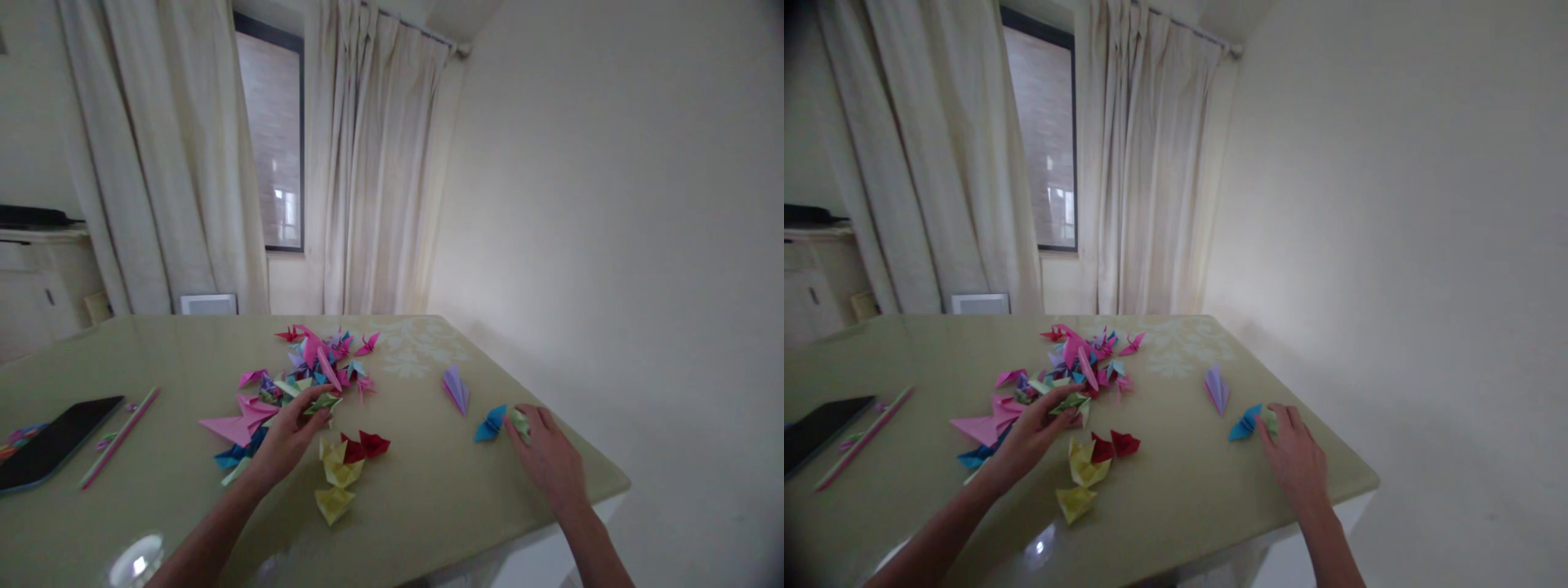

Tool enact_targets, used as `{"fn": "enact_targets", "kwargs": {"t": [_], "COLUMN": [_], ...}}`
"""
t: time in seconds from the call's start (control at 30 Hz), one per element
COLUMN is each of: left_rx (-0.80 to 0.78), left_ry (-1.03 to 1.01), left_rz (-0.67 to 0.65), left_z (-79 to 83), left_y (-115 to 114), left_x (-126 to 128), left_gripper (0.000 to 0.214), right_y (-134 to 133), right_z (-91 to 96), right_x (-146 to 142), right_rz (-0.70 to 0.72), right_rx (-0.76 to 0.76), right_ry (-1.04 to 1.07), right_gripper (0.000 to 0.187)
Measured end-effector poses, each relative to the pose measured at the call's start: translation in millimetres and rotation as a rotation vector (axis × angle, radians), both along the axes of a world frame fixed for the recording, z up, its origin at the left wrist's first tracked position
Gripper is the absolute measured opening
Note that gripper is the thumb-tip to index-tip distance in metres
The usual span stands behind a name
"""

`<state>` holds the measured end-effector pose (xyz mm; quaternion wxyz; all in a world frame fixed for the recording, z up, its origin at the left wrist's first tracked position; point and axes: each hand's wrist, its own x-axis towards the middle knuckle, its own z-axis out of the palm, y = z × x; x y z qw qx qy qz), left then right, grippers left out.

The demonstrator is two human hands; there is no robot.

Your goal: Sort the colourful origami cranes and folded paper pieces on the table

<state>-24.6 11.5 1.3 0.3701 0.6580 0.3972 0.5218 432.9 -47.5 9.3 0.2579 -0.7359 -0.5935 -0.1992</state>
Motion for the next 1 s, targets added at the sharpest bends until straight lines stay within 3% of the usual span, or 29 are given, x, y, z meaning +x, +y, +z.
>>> {"fn": "enact_targets", "kwargs": {"t": [0.1,0.27,0.33,0.43,0.57,0.67,0.8,0.9,1.0], "left_rx": [0.054,0.089,0.084,0.099,0.08,0.1,0.289,0.392,0.381], "left_ry": [0.054,0.182,0.171,0.129,0.042,0.063,0.487,0.805,1.011], "left_rz": [0.023,0.011,-0.008,-0.038,-0.093,0.089,0.493,0.574,0.581], "left_z": [2.6,2.6,1.0,1.2,9.5,14.7,10.2,2.6,-3.6], "left_y": [-4.4,-9.6,-10.4,-11.1,-9.3,-2.6,7.8,12.1,15.4], "left_x": [3.2,8.7,10.5,10.8,2.2,-13.3,-36.2,-43.5,-43.2], "left_gripper": [0.043,0.037,0.042,0.042,0.048,0.048,0.031,0.031,0.04], "right_y": [2.7,14.0,23.6,40.7,47.4,32.1,5.4,-1.3,2.4], "right_z": [9.5,32.3,41.7,51.3,58.9,65.1,64.4,51.9,41.5], "right_x": [-50.4,-177.0,-218.7,-254.3,-251.5,-224.6,-186.8,-174.9,-178.1], "right_rz": [0.287,0.905,1.029,1.042,0.971,0.915,0.882,0.872,0.897], "right_rx": [0.121,-0.038,-0.069,-0.11,-0.135,-0.171,-0.402,-0.493,-0.491], "right_ry": [0.113,0.146,0.075,0.002,0.021,0.134,0.149,0.112,0.16], "right_gripper": [0.031,0.022,0.023,0.01,0.006,0.006,0.007,0.01,0.011]}}
